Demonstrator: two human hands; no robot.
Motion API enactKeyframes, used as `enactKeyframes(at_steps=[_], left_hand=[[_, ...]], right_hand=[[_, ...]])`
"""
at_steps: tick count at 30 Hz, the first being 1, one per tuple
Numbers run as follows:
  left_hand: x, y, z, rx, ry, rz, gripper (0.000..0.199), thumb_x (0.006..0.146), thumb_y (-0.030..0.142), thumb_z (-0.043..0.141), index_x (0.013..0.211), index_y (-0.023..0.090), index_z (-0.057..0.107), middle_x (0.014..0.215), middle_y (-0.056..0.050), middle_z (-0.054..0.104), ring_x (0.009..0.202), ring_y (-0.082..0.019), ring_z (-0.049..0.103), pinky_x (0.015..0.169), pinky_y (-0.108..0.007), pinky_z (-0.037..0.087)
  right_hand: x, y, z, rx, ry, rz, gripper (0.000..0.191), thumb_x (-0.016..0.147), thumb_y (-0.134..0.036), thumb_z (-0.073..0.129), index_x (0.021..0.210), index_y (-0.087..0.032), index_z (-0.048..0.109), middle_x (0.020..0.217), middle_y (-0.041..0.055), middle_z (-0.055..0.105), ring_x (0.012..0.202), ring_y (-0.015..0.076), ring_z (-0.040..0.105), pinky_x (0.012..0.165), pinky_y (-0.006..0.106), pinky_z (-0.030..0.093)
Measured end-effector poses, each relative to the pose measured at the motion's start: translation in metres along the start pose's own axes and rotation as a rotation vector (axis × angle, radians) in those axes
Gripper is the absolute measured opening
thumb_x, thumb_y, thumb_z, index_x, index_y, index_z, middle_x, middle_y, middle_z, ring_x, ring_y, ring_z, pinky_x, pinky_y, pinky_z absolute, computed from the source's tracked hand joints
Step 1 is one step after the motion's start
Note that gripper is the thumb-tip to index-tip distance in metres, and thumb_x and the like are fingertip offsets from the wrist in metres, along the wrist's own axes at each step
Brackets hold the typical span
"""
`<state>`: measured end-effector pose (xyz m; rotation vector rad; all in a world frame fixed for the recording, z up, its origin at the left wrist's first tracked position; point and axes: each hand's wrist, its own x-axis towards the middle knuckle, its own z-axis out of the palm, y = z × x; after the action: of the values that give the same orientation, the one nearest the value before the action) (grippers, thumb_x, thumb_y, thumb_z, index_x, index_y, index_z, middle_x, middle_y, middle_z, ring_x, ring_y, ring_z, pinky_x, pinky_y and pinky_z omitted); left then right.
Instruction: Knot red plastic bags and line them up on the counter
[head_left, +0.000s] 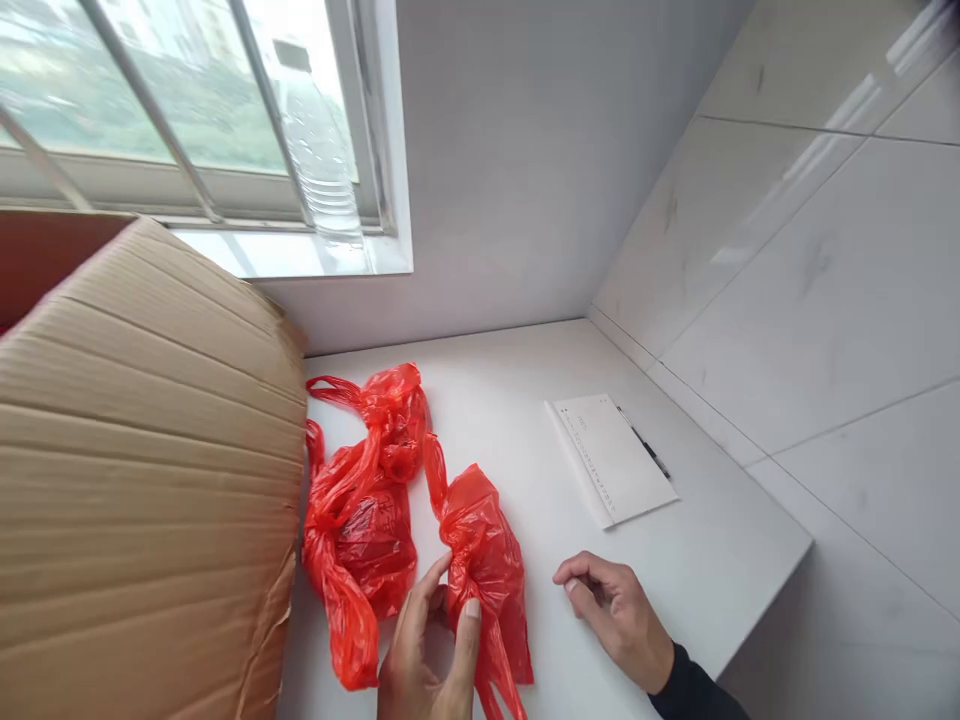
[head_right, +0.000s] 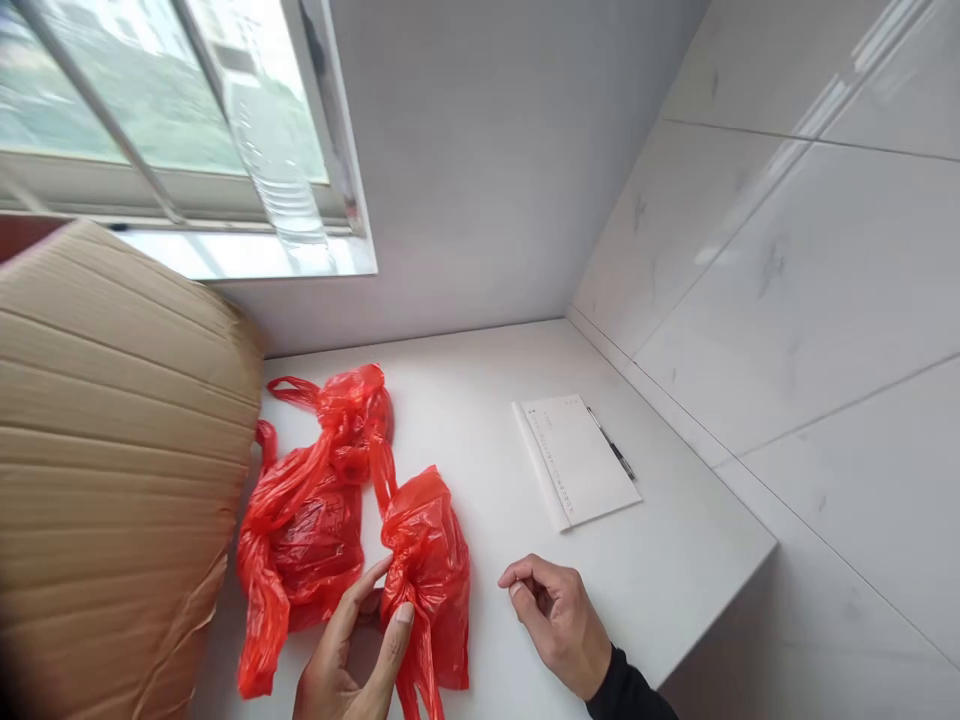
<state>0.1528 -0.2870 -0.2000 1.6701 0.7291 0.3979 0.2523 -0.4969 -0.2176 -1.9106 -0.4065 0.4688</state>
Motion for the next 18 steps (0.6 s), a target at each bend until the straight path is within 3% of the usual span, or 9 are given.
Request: enactKeyframes(at_steps=[6,10,18], left_hand=[[-0.008,-0.001,-0.012,0.106,-0.095,0.097,0.044,0.091,0.052,0.057,0.124,0.023,0.062,0.116,-0.008,0.068,0.103,-0.024,0.065,0.093,-0.040,0.052],[-0.026,0.018,-0.016,0.212,-0.052,0.210,0.040,0.092,0.047,0.056,0.121,0.022,0.066,0.105,-0.008,0.066,0.091,-0.022,0.061,0.088,-0.038,0.051],[-0.057,0.048,-0.015,0.291,-0.017,0.327,0.031,0.096,0.027,0.047,0.115,0.025,0.071,0.103,-0.007,0.063,0.099,-0.023,0.063,0.091,-0.039,0.049]], right_hand=[[0.005,0.011,0.000,0.057,-0.091,-0.040,0.040,0.098,-0.053,0.046,0.098,-0.018,0.067,0.070,0.0002,0.052,0.065,0.0165,0.050,0.062,0.028,0.040],[0.005,0.008,0.002,0.076,-0.101,-0.056,0.045,0.097,-0.058,0.046,0.098,-0.019,0.067,0.068,-0.0006,0.050,0.064,0.0167,0.048,0.061,0.028,0.038],[0.005,0.015,0.007,0.090,-0.082,-0.184,0.052,0.094,-0.067,0.046,0.093,-0.020,0.069,0.064,-0.0006,0.051,0.058,0.0172,0.049,0.056,0.028,0.041]])
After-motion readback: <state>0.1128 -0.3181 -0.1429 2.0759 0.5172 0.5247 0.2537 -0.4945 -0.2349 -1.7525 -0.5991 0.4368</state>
